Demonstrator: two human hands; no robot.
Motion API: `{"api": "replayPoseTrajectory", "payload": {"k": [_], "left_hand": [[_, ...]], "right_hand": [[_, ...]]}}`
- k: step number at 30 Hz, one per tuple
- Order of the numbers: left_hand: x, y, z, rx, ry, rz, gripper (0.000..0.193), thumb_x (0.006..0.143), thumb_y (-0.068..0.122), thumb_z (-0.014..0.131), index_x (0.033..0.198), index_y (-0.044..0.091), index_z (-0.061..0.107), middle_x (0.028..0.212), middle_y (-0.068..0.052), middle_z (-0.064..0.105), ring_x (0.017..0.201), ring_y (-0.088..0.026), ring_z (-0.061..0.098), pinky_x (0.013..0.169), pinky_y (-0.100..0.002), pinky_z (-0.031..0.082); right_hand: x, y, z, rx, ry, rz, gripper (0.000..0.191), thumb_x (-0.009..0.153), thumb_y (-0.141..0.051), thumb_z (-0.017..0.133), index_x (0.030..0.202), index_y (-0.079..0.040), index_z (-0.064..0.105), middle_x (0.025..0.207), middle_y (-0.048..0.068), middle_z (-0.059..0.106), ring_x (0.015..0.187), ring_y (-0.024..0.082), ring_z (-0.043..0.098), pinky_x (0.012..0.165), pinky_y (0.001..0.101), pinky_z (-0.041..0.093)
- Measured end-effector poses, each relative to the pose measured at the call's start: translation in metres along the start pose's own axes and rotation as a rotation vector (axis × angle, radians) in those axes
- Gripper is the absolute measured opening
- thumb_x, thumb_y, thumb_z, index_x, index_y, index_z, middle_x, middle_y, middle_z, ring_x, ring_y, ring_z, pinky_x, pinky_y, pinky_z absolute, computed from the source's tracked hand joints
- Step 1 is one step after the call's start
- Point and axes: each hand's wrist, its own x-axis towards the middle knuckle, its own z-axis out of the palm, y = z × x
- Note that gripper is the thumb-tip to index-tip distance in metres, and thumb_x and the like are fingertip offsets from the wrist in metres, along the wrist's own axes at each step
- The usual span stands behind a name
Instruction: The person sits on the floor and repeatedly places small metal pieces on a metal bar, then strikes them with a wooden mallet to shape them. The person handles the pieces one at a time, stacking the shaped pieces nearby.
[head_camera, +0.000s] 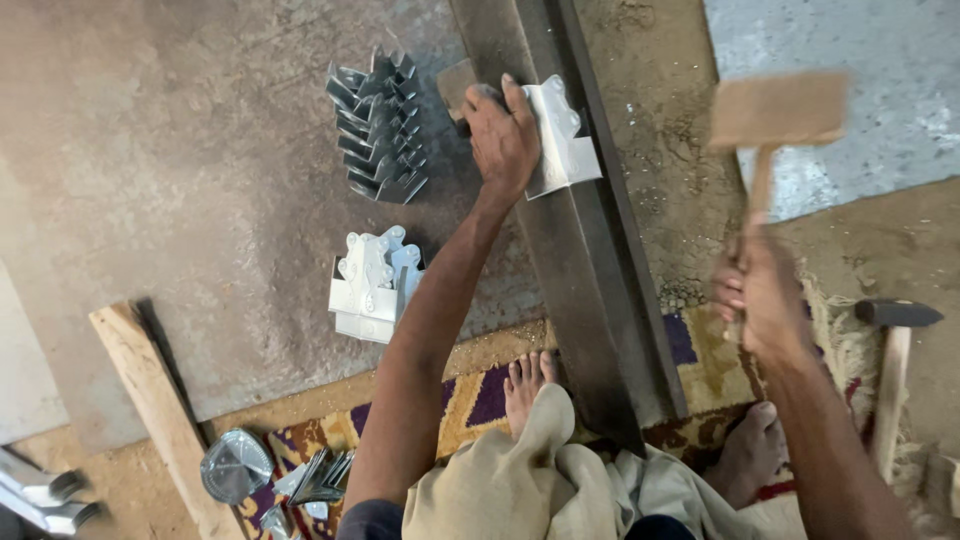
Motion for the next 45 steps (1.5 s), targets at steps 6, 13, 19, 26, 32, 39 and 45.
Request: {"api": "replayPoseTrajectory", "payload": {"k": [6,13,19,26,32,39,45], "left_hand": [[0.002,0.003,0.001,-0.023,-0.019,-0.043,0.047,0.102,0.044,0.05,0.111,-0.003,0.049,0.111,-0.031,0.059,0.098,-0.051,0.063,0.086,-0.058,0.048],[0.0,-0.003,0.0,-0.084,0.008,0.041,0.065,0.103,0.048,0.049,0.13,-0.011,0.038,0.118,-0.038,0.052,0.103,-0.054,0.059,0.087,-0.058,0.049],[0.002,-0.002,0.003,-0.046,-0.07,-0.122,0.059,0.101,0.049,0.046,0.124,-0.005,0.048,0.115,-0.034,0.059,0.104,-0.053,0.062,0.087,-0.059,0.048],[0.0,-0.009,0.005,-0.01,-0.062,-0.038,0.065,0.104,0.05,0.045,0.133,-0.008,0.045,0.124,-0.036,0.055,0.11,-0.055,0.059,0.094,-0.058,0.048],[-0.011,-0.009,0.0,-0.034,-0.04,-0.074,0.069,0.103,0.051,0.046,0.134,-0.011,0.042,0.127,-0.037,0.052,0.109,-0.054,0.059,0.091,-0.057,0.048],[-0.024,-0.023,0.008,-0.081,-0.043,-0.057,0.069,0.102,0.051,0.046,0.134,-0.01,0.044,0.125,-0.034,0.056,0.111,-0.053,0.059,0.092,-0.057,0.047],[-0.017,-0.014,-0.019,0.021,-0.225,-0.086,0.057,0.109,0.045,0.048,0.138,-0.004,0.047,0.138,-0.03,0.051,0.124,-0.046,0.06,0.105,-0.051,0.049]], "right_hand": [[-0.03,-0.023,0.057,-0.031,-0.048,-0.607,0.049,0.112,-0.055,0.031,0.094,-0.013,0.051,0.065,-0.003,0.048,0.043,0.008,0.042,0.034,0.0283,0.035],[-0.021,0.008,0.066,-0.222,-0.055,-0.164,0.055,0.111,-0.056,0.035,0.082,-0.012,0.049,0.058,-0.003,0.043,0.039,0.007,0.038,0.028,0.0272,0.032],[-0.015,0.005,0.061,-0.52,-0.304,-0.072,0.046,0.104,-0.058,0.041,0.09,-0.016,0.054,0.058,-0.003,0.038,0.041,0.008,0.036,0.034,0.0245,0.034],[-0.01,-0.004,0.068,-0.17,-0.046,-0.583,0.05,0.112,-0.062,0.033,0.091,-0.018,0.048,0.064,-0.005,0.044,0.049,0.004,0.045,0.036,0.0246,0.04],[0.006,-0.02,0.068,-0.037,-0.057,-0.271,0.051,0.109,-0.059,0.041,0.082,-0.016,0.043,0.058,-0.006,0.036,0.041,0.009,0.033,0.03,0.0267,0.029],[-0.001,-0.009,0.076,-0.401,-0.026,-0.128,0.046,0.105,-0.053,0.047,0.083,-0.013,0.049,0.056,-0.003,0.039,0.041,0.011,0.035,0.033,0.0314,0.032],[-0.02,0.021,0.059,-0.313,-0.002,-0.126,0.047,0.105,-0.052,0.054,0.088,-0.009,0.045,0.059,-0.005,0.034,0.043,0.007,0.034,0.036,0.0266,0.032]]}}
